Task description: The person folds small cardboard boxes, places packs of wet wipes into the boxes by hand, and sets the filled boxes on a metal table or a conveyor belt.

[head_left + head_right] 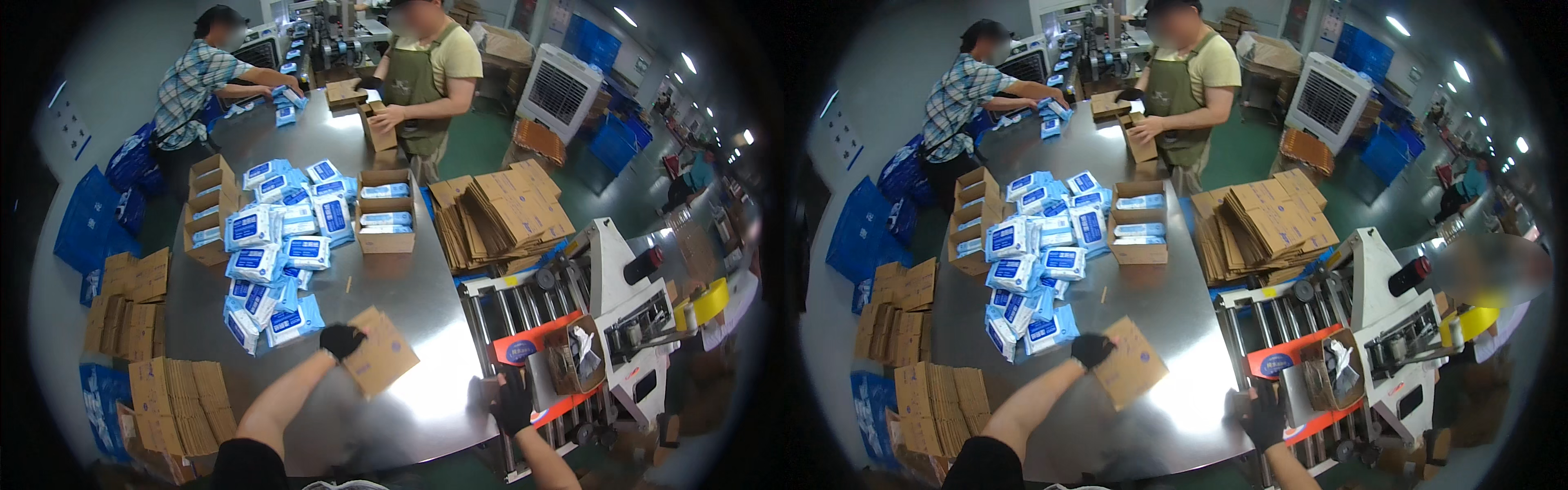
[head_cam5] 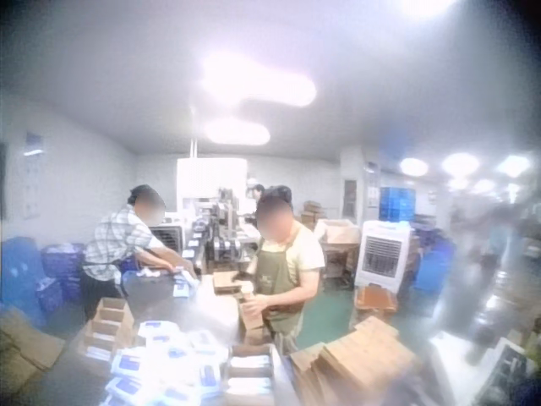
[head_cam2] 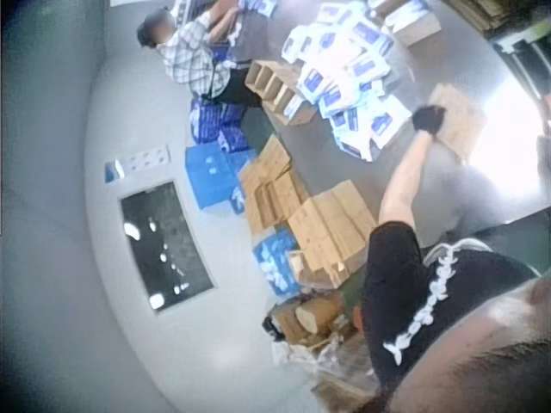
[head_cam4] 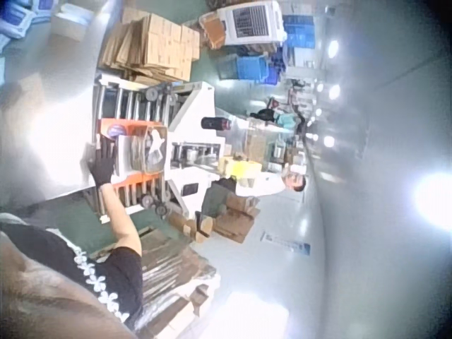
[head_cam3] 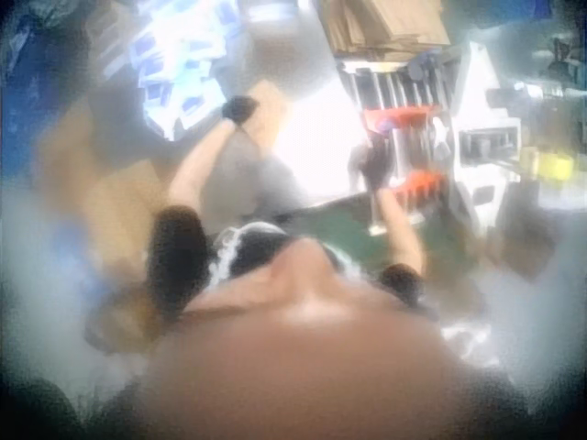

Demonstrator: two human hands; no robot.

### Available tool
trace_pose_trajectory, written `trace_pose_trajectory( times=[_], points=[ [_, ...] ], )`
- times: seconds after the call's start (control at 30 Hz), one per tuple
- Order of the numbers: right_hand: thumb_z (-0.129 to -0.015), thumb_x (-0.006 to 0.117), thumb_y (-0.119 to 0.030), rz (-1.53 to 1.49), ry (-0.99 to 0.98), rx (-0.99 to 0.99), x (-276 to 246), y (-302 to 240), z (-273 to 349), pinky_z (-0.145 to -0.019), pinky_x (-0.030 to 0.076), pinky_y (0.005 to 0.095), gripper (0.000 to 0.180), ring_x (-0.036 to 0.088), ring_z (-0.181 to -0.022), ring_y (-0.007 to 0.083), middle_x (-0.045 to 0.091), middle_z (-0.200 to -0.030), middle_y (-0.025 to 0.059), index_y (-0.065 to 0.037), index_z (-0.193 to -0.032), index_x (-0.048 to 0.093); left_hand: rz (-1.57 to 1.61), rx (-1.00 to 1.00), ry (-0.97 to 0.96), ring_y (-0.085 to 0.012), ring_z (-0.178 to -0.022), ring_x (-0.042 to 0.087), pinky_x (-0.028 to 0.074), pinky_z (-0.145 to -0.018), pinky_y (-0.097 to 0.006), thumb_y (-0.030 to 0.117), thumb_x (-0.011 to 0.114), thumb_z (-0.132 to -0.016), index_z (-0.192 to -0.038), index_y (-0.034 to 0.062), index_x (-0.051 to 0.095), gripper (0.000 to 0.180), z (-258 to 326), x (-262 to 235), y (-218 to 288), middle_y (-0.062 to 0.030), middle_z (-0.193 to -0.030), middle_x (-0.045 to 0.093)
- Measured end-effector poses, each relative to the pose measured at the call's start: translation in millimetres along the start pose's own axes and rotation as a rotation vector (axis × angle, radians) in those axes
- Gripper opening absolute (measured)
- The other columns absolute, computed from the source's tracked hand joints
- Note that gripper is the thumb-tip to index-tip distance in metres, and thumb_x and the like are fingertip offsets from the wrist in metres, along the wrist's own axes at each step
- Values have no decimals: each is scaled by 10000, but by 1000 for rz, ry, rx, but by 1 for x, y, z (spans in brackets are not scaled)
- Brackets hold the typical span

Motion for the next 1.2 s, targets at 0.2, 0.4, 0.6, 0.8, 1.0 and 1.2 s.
trace_pose_trajectory(
  times=[0.2, 0.4, 0.6, 0.8, 1.0, 1.2],
  points=[
    [-768, 713, -316, -681, -51, -405, 111, -159, -4, -709, 515, 453, 477, 643, -865, 360, 629, -927, 171, -84, -1133, 512, 162, -35, -432, -342, -862, 660, 504, -773, -408, 672, 400, -887, -879, 125, 735, 642, 134, 33, 18, -153, -889, 696],
    [-791, 687, -302, -465, -197, 134, 123, -223, -72, -597, 499, 506, 333, 639, -685, 417, 625, -696, 176, -138, -974, 462, 127, -65, -436, -382, -861, 657, 495, -788, -466, 581, 440, -909, -971, 104, 721, 557, 107, 79, -87, -212, -898, 685],
    [-816, 514, -152, -549, 230, 451, 119, -172, -136, -697, 474, 477, 150, 588, -794, 456, 608, -785, 247, -11, -764, 515, 819, -599, 659, -296, -689, 643, 493, -632, -404, 324, 577, -896, -779, 41, 607, 308, 160, -71, -108, -129, -720, 641],
    [-728, 669, -182, -548, 154, 382, 102, -245, -135, -656, 483, 414, 207, 611, -732, 376, 594, -725, 175, -49, -781, 519, 451, 132, 43, -360, -736, 578, 451, -675, -454, 415, 693, -807, -805, 57, 569, 379, 181, -41, -4, -162, -771, 589],
    [-758, 765, -441, -546, -327, -357, 119, -311, -89, -814, 521, 347, 463, 668, -918, 309, 667, -918, 143, -76, -996, 606, 548, 375, -288, -314, -904, 607, 470, -806, -413, 343, 770, -736, -985, 58, 591, 418, 174, -38, -2, -145, -949, 617],
    [-871, 611, -376, -22, -278, -151, 127, -284, -139, -751, 532, 393, 267, 677, -840, 282, 680, -892, 139, -129, -961, 657, 871, -193, 502, -280, -1164, 487, 411, -981, -412, 317, 910, -568, -1316, 27, 360, 973, 153, 13, -60, -146, -1254, 471]
  ],
)
Point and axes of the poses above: each hand's wrist, its own z-axis away from the middle knuckle, its own x-axis out of the palm, y = z × x, the point moved 9 cm from there along -z, towards the middle knuckle
